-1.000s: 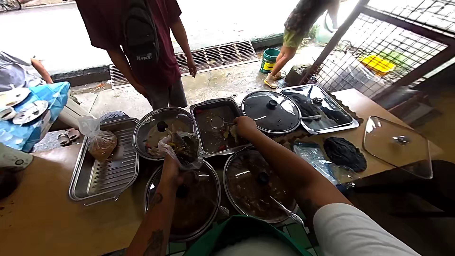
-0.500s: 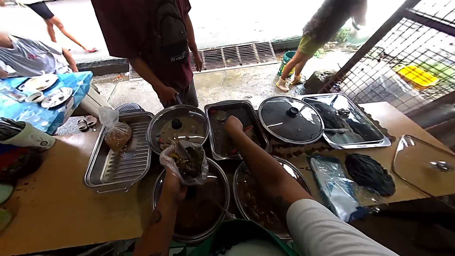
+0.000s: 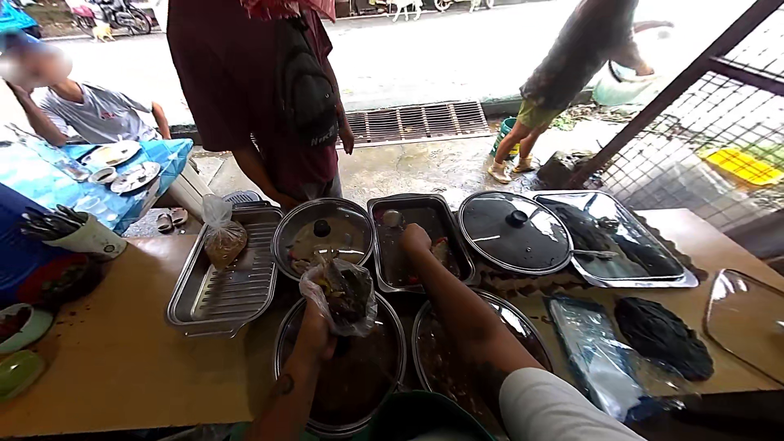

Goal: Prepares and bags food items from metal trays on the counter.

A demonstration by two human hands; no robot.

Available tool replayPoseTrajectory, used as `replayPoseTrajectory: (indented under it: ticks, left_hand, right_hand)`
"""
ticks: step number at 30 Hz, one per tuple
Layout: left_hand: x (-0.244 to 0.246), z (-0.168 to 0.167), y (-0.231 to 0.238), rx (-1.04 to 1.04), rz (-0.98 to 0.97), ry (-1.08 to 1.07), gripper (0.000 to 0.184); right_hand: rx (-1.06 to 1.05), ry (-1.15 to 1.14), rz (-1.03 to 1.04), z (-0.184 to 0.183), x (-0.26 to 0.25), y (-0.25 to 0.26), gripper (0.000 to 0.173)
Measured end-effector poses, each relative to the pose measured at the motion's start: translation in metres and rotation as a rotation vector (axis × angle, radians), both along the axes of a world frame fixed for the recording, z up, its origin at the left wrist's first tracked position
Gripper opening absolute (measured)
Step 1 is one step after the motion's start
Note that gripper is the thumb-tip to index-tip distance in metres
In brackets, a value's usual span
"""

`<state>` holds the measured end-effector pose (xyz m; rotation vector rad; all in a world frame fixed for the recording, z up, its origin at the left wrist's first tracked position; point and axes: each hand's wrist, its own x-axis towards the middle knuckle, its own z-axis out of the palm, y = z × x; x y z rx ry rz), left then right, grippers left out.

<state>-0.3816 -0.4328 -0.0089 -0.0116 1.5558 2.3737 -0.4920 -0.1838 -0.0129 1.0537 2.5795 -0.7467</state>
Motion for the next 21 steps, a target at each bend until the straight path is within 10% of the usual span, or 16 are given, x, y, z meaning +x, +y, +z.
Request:
replayPoseTrajectory:
  ticks: [15,21]
  left_hand:
    - [-0.010,0.003,0.037,-0.001,-0.091,0.000,0.056]
    - [-0.034,-0.007,0.084,-0.115,-0.078,-0.012,0.061]
  right_hand:
    - [-0.217,0.171,0.067,-0.019,0.013,0.049,0.034]
    - [-0.122,0.220,0.103,0.037,0.055,0.062,0.035]
